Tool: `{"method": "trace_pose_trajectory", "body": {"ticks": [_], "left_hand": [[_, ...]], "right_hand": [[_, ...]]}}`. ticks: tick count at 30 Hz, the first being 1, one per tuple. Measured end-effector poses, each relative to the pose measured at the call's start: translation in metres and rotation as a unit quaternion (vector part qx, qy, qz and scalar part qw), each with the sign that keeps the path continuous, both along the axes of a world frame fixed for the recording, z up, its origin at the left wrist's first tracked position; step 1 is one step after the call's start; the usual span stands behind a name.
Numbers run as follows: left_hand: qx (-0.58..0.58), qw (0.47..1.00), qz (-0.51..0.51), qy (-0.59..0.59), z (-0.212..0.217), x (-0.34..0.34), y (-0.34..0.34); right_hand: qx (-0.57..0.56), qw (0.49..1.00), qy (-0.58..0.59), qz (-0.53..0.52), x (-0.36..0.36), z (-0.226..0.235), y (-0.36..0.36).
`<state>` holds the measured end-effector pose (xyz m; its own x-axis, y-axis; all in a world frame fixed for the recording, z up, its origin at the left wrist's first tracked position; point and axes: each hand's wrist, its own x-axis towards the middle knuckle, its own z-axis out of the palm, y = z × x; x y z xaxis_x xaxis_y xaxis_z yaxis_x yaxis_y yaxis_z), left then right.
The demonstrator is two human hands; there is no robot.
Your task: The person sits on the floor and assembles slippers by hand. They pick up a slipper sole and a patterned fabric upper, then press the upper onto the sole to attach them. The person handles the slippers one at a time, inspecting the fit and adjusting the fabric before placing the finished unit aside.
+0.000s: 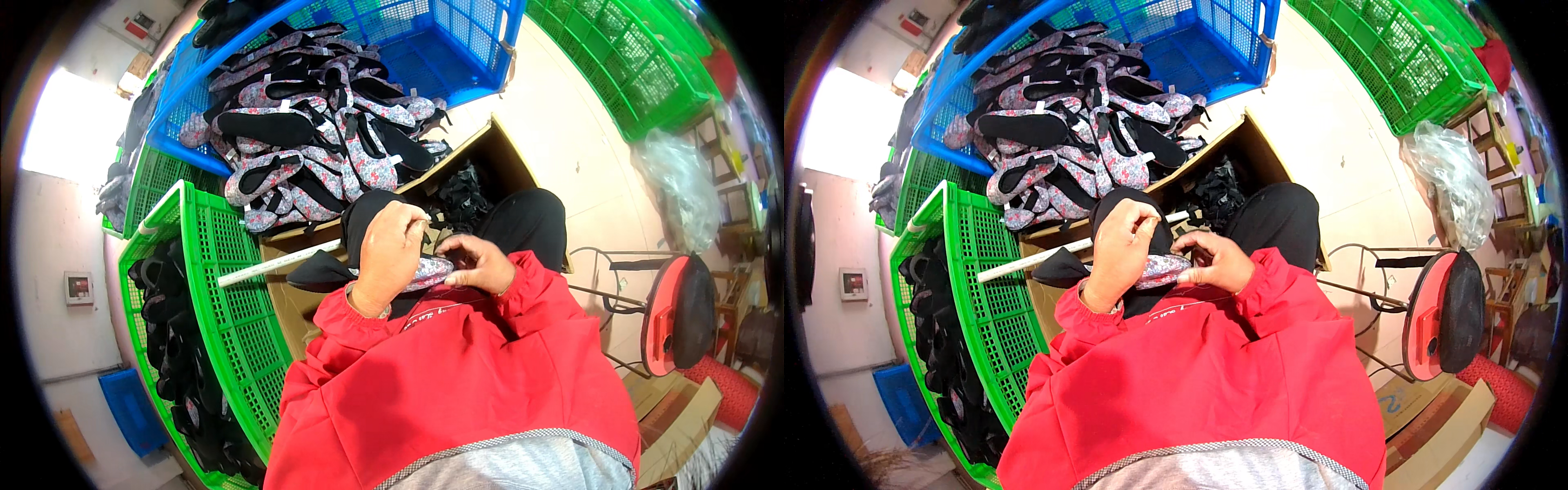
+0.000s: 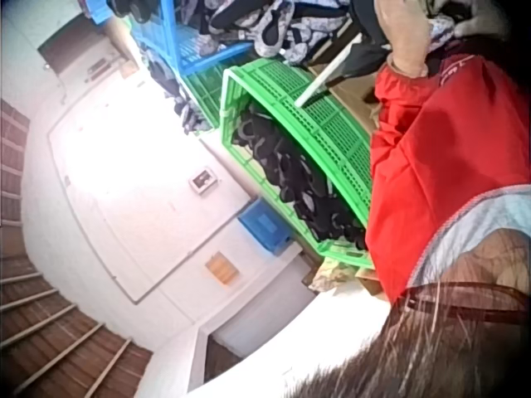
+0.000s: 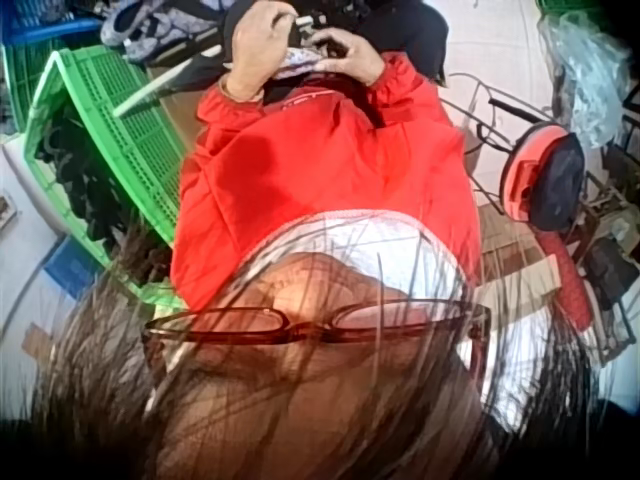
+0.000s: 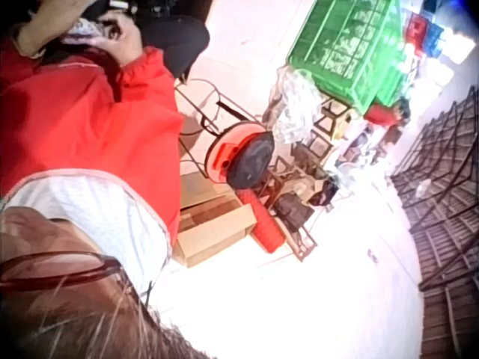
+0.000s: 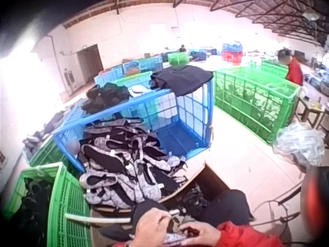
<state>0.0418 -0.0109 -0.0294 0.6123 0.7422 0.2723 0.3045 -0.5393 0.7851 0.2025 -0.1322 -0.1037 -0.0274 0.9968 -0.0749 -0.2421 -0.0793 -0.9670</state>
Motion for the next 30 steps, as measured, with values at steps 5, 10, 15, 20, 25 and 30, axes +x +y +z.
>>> {"method": "trace_pose_trajectory", "body": {"ticks": [5,10,15,20,25,30], "left_hand": [[-0.038,0.999,0.009,0.004,0.000,0.016,0.009],[-0.008,0.999,-0.043,0.011,-0.020,0.042,0.030],[-0.016,0.999,-0.011,0.036,-0.031,0.057,0.040],[-0.091,0.996,0.010,0.013,-0.035,0.060,0.043],[-0.114,0.993,0.012,0.023,-0.042,0.060,0.047],[-0.108,0.994,-0.013,0.007,-0.046,0.062,0.049]], "right_hand": [[-0.062,0.984,0.153,-0.063,-0.025,-0.019,-0.017],[-0.070,0.978,0.186,-0.065,-0.021,-0.051,-0.016],[-0.086,0.975,0.191,-0.075,-0.021,-0.060,-0.019],[-0.101,0.971,0.203,-0.077,-0.020,-0.065,-0.018],[-0.112,0.970,0.201,-0.078,-0.021,-0.068,-0.017],[-0.119,0.971,0.193,-0.072,-0.019,-0.066,-0.017]]}}
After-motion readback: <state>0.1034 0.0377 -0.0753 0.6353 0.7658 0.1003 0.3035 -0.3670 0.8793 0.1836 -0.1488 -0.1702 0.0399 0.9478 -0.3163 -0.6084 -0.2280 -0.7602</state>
